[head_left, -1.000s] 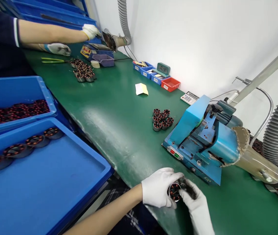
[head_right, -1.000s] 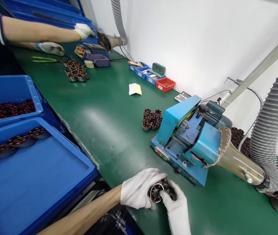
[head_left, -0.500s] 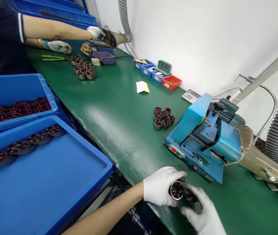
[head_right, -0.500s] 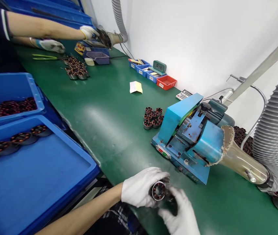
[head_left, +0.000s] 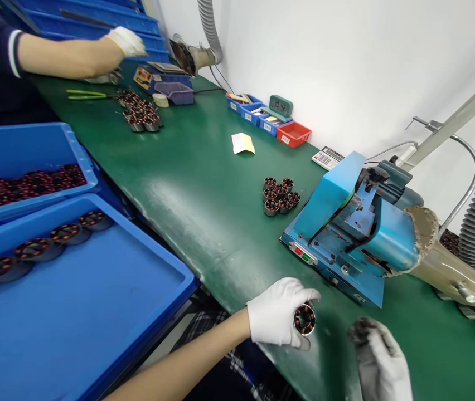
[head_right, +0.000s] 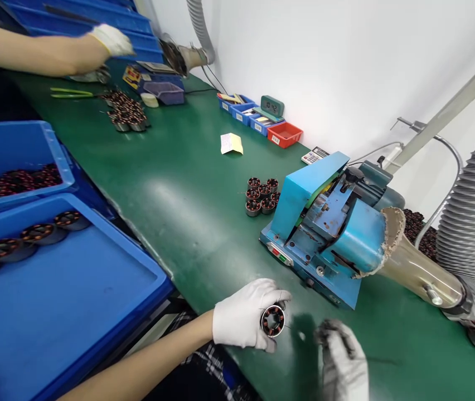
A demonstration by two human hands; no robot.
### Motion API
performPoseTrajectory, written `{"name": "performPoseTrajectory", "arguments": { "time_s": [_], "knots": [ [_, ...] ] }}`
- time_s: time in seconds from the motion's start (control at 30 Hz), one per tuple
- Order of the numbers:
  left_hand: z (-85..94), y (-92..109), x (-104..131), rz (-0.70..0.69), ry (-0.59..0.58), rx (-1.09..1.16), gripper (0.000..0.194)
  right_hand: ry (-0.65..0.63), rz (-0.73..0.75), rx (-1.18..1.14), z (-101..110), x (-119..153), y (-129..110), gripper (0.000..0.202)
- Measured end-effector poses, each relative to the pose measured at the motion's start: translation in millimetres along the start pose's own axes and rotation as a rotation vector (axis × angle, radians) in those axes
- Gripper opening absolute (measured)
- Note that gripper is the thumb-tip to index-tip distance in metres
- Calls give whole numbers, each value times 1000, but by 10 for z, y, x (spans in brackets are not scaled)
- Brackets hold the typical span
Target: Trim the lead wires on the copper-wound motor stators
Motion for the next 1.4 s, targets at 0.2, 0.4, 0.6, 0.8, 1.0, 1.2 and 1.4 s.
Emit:
{"name": "performPoseTrajectory", "arguments": {
  "time_s": [0.2, 0.4, 0.6, 0.8, 1.0, 1.2, 1.4],
  "knots": [
    [14, 12, -10, -52, -26, 27, 73, -403, 82, 465, -444, 165, 196, 28],
    [19, 29, -28, -43, -18, 3, 63, -369, 153, 476, -561, 164, 136, 17],
    [-17, 2, -18, -111, 10, 57, 51, -316, 140, 404, -403, 272, 361, 15],
    [-11, -1, -30, -116, -17, 32, 51, -253, -50, 392, -502, 184, 263, 23],
    [13, 34, -29, -43, -13, 32, 49, -279, -4, 386, -487, 174, 222, 27],
    [49, 69, -54, -18, -17, 33, 43, -83, 236, 441, -297, 328, 383, 26],
    [76, 83, -46, 5, -38, 62, 45, -45, 163, 746, -354, 181, 279, 34]
  ]
}}
Point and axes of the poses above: each hand's wrist, its own x-axis away from the middle knuckle, its own z-axis out of the back of the hand, y = z × x, the point moved 2 cm from there along -x, towards the middle knuckle, and after that the axes turned 8 degrees about y, right-handed, at the moved point
